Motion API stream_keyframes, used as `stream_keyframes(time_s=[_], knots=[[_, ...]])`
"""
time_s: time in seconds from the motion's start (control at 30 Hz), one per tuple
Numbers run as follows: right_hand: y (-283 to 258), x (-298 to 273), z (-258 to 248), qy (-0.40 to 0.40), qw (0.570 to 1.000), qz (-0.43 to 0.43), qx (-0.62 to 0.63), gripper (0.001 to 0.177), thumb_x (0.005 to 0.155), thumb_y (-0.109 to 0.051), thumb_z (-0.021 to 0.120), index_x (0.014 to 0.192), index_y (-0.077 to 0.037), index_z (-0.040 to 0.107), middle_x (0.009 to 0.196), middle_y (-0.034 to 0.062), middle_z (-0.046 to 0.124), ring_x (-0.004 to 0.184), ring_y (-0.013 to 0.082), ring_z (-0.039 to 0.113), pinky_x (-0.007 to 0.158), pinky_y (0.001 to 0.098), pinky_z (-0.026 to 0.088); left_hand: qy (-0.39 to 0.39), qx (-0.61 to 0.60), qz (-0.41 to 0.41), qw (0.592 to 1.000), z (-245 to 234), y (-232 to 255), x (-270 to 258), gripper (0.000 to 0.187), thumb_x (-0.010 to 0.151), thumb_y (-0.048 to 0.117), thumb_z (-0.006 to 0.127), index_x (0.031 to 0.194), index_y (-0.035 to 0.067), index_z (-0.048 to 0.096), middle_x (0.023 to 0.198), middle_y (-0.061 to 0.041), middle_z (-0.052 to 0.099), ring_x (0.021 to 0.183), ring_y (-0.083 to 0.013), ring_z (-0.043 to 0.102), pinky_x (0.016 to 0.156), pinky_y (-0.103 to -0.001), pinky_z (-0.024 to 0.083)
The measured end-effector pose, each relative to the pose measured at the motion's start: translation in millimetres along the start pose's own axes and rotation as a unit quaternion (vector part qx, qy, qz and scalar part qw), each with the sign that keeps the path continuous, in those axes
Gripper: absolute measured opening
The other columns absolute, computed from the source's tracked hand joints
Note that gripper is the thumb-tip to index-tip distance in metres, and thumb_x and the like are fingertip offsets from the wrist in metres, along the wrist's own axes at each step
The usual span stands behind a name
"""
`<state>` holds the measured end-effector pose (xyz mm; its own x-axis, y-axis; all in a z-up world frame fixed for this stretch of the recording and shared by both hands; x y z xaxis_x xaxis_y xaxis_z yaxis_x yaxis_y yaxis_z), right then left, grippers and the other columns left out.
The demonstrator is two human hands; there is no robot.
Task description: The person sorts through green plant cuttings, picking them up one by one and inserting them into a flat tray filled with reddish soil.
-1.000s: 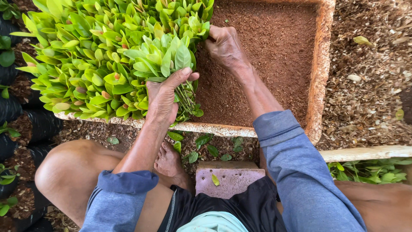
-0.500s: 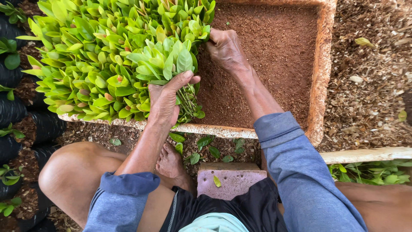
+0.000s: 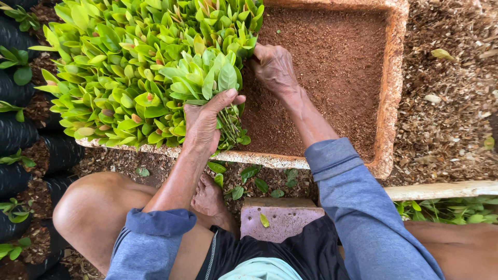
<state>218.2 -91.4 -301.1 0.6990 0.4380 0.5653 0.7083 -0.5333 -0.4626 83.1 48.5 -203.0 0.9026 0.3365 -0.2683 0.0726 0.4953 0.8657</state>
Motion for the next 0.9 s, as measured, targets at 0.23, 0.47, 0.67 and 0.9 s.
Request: stream_keyframes(time_s=[0.23,0.47,0.67,0.9], knots=[[5.4,-7.9,13.1,-0.006,0.999,0.010,-0.045,0.017,0.090,-0.003,0.062,0.097,-0.019,0.060,0.060,-0.0013,0.047,0.049,0.0126,0.045,0.040,0.0286,0.037,0.004,0.021,-0.002,1.000,0.0,2.1,-1.3,0.045,0.064,0.007,0.081,0.107,0.009,0.065,0.092,-0.003,0.071,0.066,-0.0246,0.073,0.072,-0.033,0.059],[22.7,-27.6,37.2,-0.019,0.994,0.087,-0.066,0.011,0.085,-0.022,0.070,0.082,-0.016,0.061,0.066,0.0077,0.060,0.068,0.0295,0.065,0.060,0.0398,0.054,-0.034,0.073,-0.045,0.996,7.5,24.1,-15.0,0.023,0.077,0.021,0.081,0.090,0.004,0.072,0.082,-0.017,0.075,0.095,-0.0245,0.069,0.099,-0.048,0.033],[-11.4,-19.2,-18.7,-0.008,0.991,0.131,0.041,0.006,0.088,-0.012,0.068,0.092,-0.008,0.066,0.077,0.0161,0.065,0.072,0.0345,0.066,0.066,0.0422,0.052,-0.007,0.016,-0.037,0.999,16.2,36.9,-18.5,0.030,0.073,0.014,0.082,0.096,-0.001,0.070,0.087,-0.020,0.074,0.086,-0.0281,0.072,0.091,-0.047,0.047],[-124.0,-16.3,-90.1,-0.028,0.891,0.256,0.373,0.019,0.081,-0.017,0.080,0.096,-0.011,0.070,0.081,0.0041,0.071,0.072,0.0098,0.062,0.063,0.0235,0.052,0.014,0.010,-0.010,1.000,1.7,9.8,-0.3,0.038,0.072,0.008,0.084,0.104,0.000,0.067,0.082,-0.019,0.072,0.067,-0.0247,0.073,0.071,-0.039,0.060]])
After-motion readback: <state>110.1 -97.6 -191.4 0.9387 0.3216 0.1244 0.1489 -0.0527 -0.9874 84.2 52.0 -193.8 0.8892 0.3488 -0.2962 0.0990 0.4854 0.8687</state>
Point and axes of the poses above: each hand's wrist, its own x-axis towards the middle knuckle, its own z-axis out of the palm, y = z × x, the point moved 1 cm from there along x, towards the middle knuckle
